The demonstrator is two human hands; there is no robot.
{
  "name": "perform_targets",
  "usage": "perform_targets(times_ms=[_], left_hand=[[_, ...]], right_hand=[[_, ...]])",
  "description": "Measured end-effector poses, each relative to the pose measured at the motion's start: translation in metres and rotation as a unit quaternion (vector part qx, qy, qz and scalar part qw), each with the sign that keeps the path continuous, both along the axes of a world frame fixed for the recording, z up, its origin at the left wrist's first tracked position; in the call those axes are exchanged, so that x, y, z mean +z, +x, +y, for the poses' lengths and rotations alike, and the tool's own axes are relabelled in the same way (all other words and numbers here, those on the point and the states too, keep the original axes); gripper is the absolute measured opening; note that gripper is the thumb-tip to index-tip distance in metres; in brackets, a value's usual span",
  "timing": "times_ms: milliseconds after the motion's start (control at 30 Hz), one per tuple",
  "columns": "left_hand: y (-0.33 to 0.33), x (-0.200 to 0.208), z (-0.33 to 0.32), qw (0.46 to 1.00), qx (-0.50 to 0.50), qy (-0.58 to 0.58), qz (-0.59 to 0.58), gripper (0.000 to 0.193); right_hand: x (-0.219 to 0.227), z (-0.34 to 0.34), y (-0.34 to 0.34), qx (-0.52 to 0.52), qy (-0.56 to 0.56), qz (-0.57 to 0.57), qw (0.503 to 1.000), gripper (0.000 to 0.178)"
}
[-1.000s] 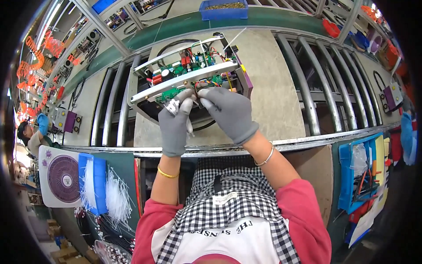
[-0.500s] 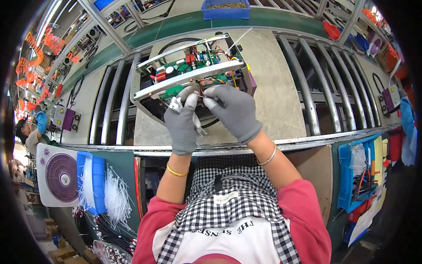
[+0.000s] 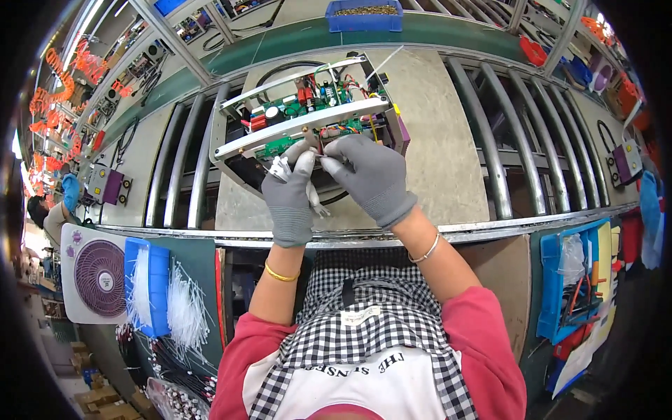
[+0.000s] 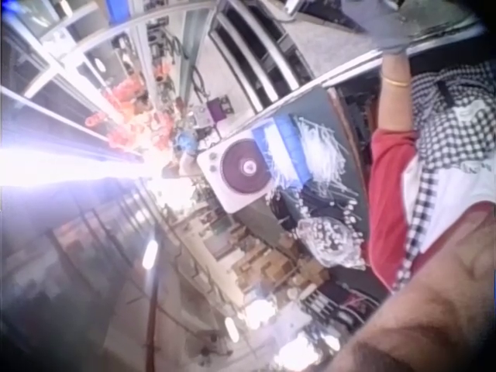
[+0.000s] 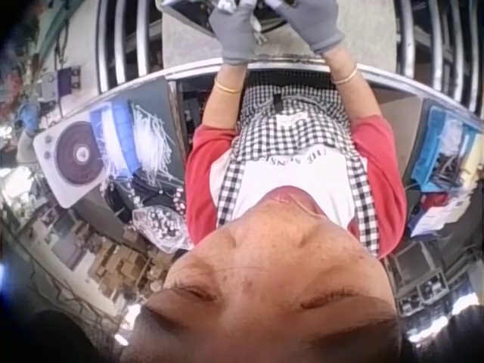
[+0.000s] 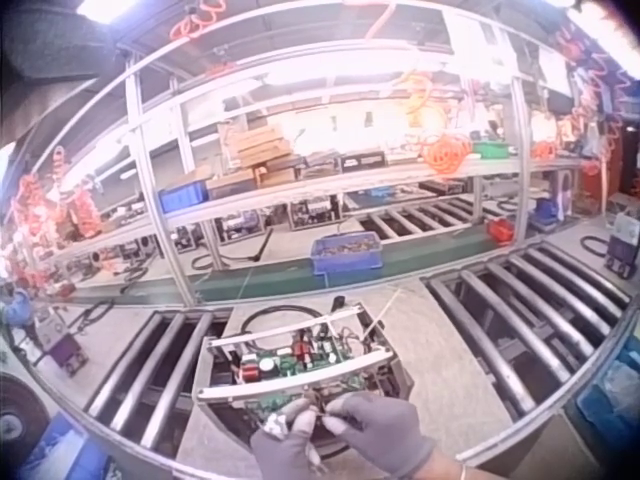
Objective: Assembling and wiring internal components of an electronic power module inside a chassis.
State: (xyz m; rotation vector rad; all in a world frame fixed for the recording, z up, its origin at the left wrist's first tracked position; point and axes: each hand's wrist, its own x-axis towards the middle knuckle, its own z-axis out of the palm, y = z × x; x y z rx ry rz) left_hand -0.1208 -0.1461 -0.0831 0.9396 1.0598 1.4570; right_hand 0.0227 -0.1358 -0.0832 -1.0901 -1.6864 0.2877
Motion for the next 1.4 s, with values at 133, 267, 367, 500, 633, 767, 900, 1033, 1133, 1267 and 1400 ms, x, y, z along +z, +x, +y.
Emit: perform_targets(times_ms=[133, 267, 367, 500, 633, 767, 900, 1033, 1133, 1267, 1400], left_hand=[[0.000, -0.002, 0.000, 1.000, 0.001, 0.007, 0.004, 0.028], [-0.005, -0.001, 0.002, 0.998, -0.022, 0.015, 0.048, 0.028], [-0.005, -0.009, 0.010, 0.958, 0.033, 0.177, 0.224, 0.031], [-0.003, -0.012, 0.015, 0.903, 0.131, 0.235, 0.335, 0.041], [-0.007, -0.016, 0.017, 0.889, 0.158, 0.271, 0.332, 0.051], [-0.009, -0.010, 0.012, 0.912, 0.104, 0.239, 0.316, 0.076], [-0.010, -0.008, 0.020, 0.881, 0.146, 0.239, 0.380, 0.081], [-0.010, -0.002, 0.020, 0.865, 0.157, 0.205, 0.431, 0.080], [-0.019, 0.007, 0.021, 0.848, 0.127, 0.183, 0.482, 0.079], [-0.026, 0.009, 0.028, 0.797, 0.141, 0.261, 0.527, 0.069], [-0.015, 0.010, 0.024, 0.781, 0.159, 0.233, 0.557, 0.066]], right_hand=[[0.000, 0.002, -0.001, 0.002, 0.000, -0.004, 1.000, 0.014], [-0.003, 0.006, 0.003, 0.017, 0.036, -0.020, 0.999, 0.014], [-0.003, 0.008, 0.007, 0.029, 0.045, -0.020, 0.998, 0.013], [-0.001, 0.001, 0.007, 0.086, 0.007, 0.019, 0.996, 0.013], [-0.003, -0.001, 0.007, 0.087, -0.001, 0.025, 0.996, 0.012], [-0.004, -0.002, 0.009, 0.077, 0.013, 0.003, 0.997, 0.013], [0.000, -0.004, 0.006, 0.097, 0.036, 0.020, 0.994, 0.013], [-0.004, -0.009, 0.008, 0.120, 0.025, 0.003, 0.992, 0.013], [-0.009, -0.004, 0.023, 0.120, 0.031, -0.028, 0.992, 0.013], [-0.008, -0.002, 0.028, 0.087, 0.039, -0.030, 0.995, 0.012], [-0.012, 0.007, 0.019, 0.116, 0.126, -0.015, 0.985, 0.012]])
